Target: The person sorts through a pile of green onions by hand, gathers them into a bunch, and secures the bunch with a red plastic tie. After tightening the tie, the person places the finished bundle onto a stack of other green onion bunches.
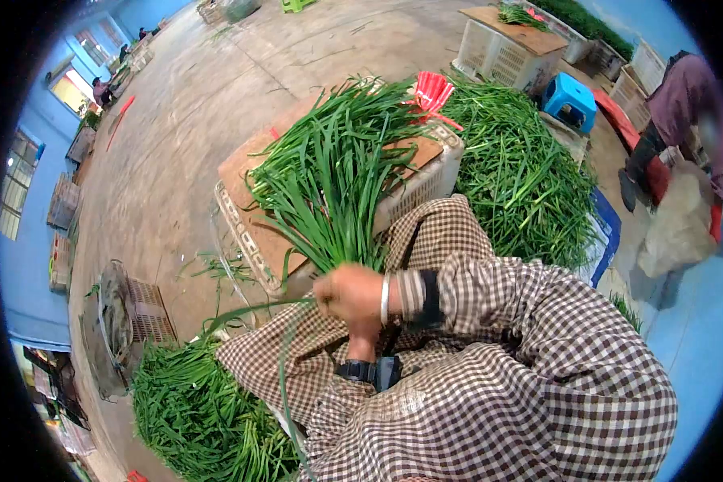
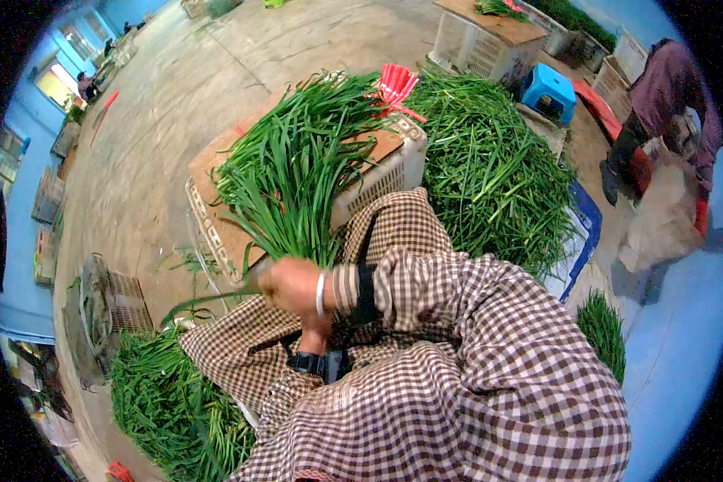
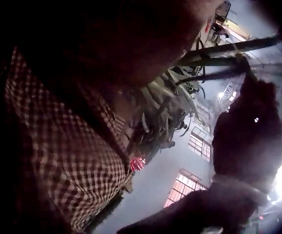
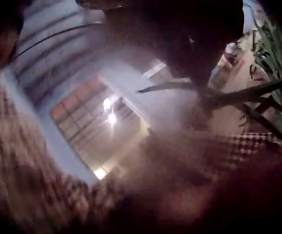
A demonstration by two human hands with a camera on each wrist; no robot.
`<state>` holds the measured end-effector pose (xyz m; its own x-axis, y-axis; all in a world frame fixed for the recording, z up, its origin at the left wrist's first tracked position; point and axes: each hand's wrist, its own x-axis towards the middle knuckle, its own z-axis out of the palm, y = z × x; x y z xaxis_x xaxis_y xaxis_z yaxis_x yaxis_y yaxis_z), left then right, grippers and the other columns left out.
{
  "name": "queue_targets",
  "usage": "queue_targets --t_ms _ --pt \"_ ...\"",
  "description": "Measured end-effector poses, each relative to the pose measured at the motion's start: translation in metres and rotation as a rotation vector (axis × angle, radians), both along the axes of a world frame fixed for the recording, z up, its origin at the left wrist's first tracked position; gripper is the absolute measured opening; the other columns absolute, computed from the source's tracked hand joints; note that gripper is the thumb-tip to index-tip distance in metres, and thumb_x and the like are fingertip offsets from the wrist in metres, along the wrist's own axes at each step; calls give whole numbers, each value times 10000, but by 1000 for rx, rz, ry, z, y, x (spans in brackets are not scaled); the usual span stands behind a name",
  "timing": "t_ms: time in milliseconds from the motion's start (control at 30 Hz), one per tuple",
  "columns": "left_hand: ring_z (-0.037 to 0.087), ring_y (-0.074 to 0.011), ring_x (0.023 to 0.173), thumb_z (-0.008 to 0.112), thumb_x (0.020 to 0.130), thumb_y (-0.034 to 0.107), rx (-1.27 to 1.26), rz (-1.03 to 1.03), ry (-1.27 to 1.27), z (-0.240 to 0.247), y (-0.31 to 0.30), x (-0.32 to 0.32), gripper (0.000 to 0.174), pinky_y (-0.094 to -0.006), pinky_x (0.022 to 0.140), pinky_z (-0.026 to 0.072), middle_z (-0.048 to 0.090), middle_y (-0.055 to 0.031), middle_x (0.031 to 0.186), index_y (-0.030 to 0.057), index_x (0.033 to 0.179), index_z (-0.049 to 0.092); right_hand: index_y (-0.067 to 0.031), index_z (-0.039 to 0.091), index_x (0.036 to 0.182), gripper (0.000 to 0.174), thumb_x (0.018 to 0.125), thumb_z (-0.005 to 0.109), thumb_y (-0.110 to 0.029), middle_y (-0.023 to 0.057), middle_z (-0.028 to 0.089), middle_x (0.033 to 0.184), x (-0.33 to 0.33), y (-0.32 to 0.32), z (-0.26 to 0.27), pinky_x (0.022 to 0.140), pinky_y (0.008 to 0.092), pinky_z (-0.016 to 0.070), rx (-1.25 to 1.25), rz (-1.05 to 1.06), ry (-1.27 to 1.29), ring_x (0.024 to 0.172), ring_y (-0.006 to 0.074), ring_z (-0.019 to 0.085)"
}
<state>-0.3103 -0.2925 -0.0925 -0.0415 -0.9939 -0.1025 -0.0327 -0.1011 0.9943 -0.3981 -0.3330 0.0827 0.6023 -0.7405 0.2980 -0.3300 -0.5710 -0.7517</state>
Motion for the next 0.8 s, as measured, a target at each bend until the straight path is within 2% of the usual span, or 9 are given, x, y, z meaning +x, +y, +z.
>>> queue_targets --t_ms 33,67,167,200,333,400,500,667,800 --pt "555 -189 892 678 709 63 35 -9 -16 7 1 1 449 -328 741 465 571 -88 1051 9 1116 498 -30 589 702 92 722 615 -116 100 582 613 -6 -21 0 526 319 467 -32 -87 -80 545 195 579" --pt "567 -192 876 663 699 42 194 -89 -51 47 7 1 457 -307 704 467 575 -108 1066 -15 1114 479 14 613 724 161 752 629 -143 139 613 648 -23 -32 20 527 300 489 412 -159 -206 564 181 615" --pt "555 -203 749 653 657 15 181 110 -259 53 8 -4 428 -305 665 462 567 -127 928 -43 1020 434 53 619 796 168 796 595 -114 97 649 702 -67 -67 21 534 272 508 552 -406 -608 619 162 636" --pt "555 -203 749 653 657 15 191 118 -261 55 10 -4 428 -305 665 462 567 -127 928 -43 1020 434 46 623 842 155 818 536 -80 120 649 717 -88 -85 5 547 297 516 422 -437 -482 657 187 646" --pt "540 -176 763 670 646 10 273 104 -93 67 9 -8 434 -288 701 449 572 -76 915 -32 1025 463 17 559 773 137 831 459 -58 131 616 696 -107 -132 -52 416 335 437 801 -566 -657 547 174 590" --pt "538 -169 762 668 643 6 244 105 -15 72 12 -10 428 -284 700 448 571 -78 918 -27 1018 464 11 543 864 115 860 471 -78 98 618 687 -102 -144 -70 388 269 421 947 -646 -576 526 121 578" --pt "536 -160 747 666 634 0 218 119 -17 77 11 -11 411 -281 686 448 576 -70 892 -23 1000 478 -22 528 713 184 815 616 -148 69 578 643 -81 -140 -48 347 276 347 792 -735 -415 434 130 491" --pt "542 -164 725 667 615 -2 149 126 -71 51 10 -6 385 -275 677 448 585 -64 852 -18 961 501 -57 535 743 141 802 645 -124 7 531 587 -88 -129 -45 338 225 305 953 -496 -700 445 83 463" --pt "539 -159 720 673 620 4 174 139 -160 61 12 -8 387 -275 667 448 584 -65 860 -19 964 497 -31 515 868 109 832 596 -94 48 591 751 -84 -105 -22 370 192 316 932 -349 -624 495 71 472"
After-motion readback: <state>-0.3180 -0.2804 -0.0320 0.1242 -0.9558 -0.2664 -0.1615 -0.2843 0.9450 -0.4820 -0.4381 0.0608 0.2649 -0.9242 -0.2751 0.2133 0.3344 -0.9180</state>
